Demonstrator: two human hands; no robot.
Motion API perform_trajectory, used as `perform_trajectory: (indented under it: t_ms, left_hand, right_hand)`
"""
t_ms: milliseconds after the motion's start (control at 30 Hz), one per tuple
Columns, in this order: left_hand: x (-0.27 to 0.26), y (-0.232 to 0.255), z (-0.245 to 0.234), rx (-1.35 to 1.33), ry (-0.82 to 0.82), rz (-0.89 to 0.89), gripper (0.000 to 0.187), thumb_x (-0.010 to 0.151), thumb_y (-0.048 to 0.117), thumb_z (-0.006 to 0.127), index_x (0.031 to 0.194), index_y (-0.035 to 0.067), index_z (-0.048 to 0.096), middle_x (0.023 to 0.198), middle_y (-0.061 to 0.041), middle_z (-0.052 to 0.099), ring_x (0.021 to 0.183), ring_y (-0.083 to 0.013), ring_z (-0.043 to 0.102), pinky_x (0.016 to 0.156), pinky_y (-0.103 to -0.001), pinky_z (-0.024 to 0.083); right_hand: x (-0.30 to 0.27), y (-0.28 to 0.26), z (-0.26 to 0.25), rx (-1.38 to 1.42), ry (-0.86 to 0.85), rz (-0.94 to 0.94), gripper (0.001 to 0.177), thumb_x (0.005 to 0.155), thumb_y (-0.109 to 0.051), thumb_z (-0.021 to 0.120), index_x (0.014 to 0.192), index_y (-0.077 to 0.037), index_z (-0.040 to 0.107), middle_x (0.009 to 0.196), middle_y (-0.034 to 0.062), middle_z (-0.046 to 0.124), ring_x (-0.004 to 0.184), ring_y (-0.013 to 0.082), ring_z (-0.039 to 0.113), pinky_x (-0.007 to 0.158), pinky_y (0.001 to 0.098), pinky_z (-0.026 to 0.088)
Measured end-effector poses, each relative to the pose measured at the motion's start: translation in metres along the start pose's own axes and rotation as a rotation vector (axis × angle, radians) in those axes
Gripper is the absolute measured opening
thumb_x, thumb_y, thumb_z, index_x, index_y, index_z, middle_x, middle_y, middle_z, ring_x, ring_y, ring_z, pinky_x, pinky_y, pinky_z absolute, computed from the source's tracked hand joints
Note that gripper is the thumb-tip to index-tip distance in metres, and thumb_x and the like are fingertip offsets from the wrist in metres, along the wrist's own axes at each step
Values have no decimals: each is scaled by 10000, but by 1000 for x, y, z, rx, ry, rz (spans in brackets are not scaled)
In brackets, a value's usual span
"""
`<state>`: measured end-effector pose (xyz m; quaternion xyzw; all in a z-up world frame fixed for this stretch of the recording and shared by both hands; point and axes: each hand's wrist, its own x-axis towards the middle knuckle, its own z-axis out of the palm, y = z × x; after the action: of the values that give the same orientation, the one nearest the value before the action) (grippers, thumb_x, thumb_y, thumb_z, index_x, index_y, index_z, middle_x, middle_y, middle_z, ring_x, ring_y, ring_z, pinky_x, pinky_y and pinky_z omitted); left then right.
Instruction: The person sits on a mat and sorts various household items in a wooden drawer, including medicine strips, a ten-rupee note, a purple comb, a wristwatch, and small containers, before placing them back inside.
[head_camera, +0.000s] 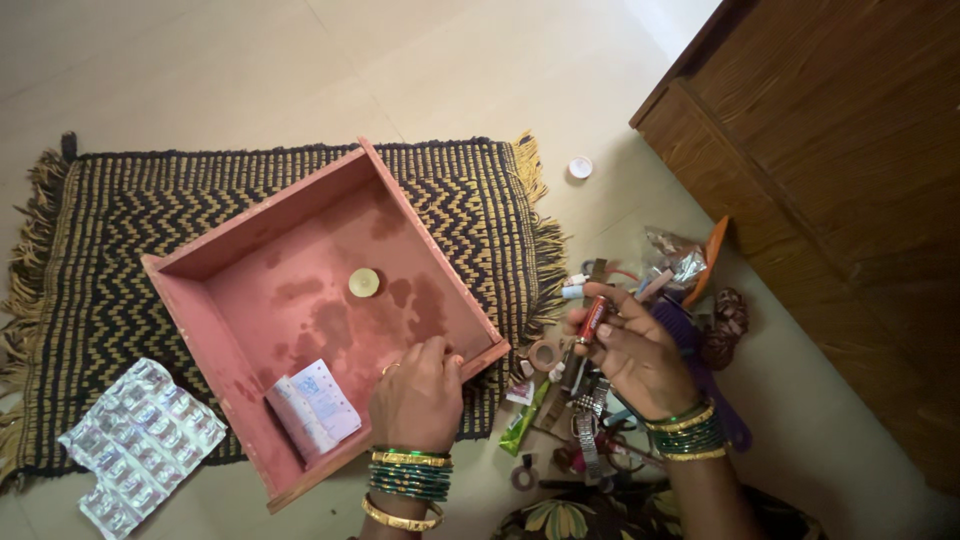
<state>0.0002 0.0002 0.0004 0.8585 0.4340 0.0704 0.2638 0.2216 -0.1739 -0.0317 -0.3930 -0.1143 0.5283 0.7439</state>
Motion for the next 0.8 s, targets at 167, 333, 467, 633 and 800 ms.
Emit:
perform_trajectory:
  t_ms: [167, 333, 467, 633, 800]
  left_hand:
    - [1, 1, -2, 6, -7, 0, 184, 894, 296, 645, 944, 119, 657, 911, -97, 717, 881, -350, 669, 774, -508, 508]
    - [0, 3, -5, -9, -43, -31, 187, 901, 297, 641, 953, 118, 655, 924, -95, 715, 881, -347, 668, 772, -504, 506]
    - [0, 3, -4, -25, -11, 7, 189, 893, 285, 647, 971, 113, 660, 923, -99, 718, 890, -349, 666, 780, -502, 505]
    - [0, 3, -3, -25, -23, 5, 190, 888, 284, 652, 973, 114, 662, 922, -100, 718, 894, -352, 664, 789, -503, 503]
    - [0, 2, -3, -26, -24, -4, 192, 884, 278, 654, 991, 120, 668, 935, -95, 724, 895, -352, 667, 796, -502, 500]
  right_hand:
    - [1, 4, -7, -28, 17, -9, 478, 988, -17, 614, 1455, -3, 513, 1189, 122, 656, 1148, 250, 645, 939, 368, 535]
    - [3, 2, -3, -61, -4, -33, 463, 992, -37, 616, 1446, -22, 522, 1196, 145, 653, 1149, 273, 647, 931, 397, 552]
    - [3, -1, 1, -36, -7, -31, 449, 998, -46, 612, 1438, -45, 521, 1210, 150, 648, 1161, 272, 632, 940, 392, 548]
    - [4, -2, 2, -37, 16, -22, 446, 985, -46, 611, 1422, -51, 528, 1199, 146, 654, 1143, 259, 644, 940, 389, 546]
    - [4, 2, -3, -56, 44, -53, 454, 1002, -25, 614, 1450, -32, 541, 1160, 111, 655, 1105, 235, 663, 943, 382, 547]
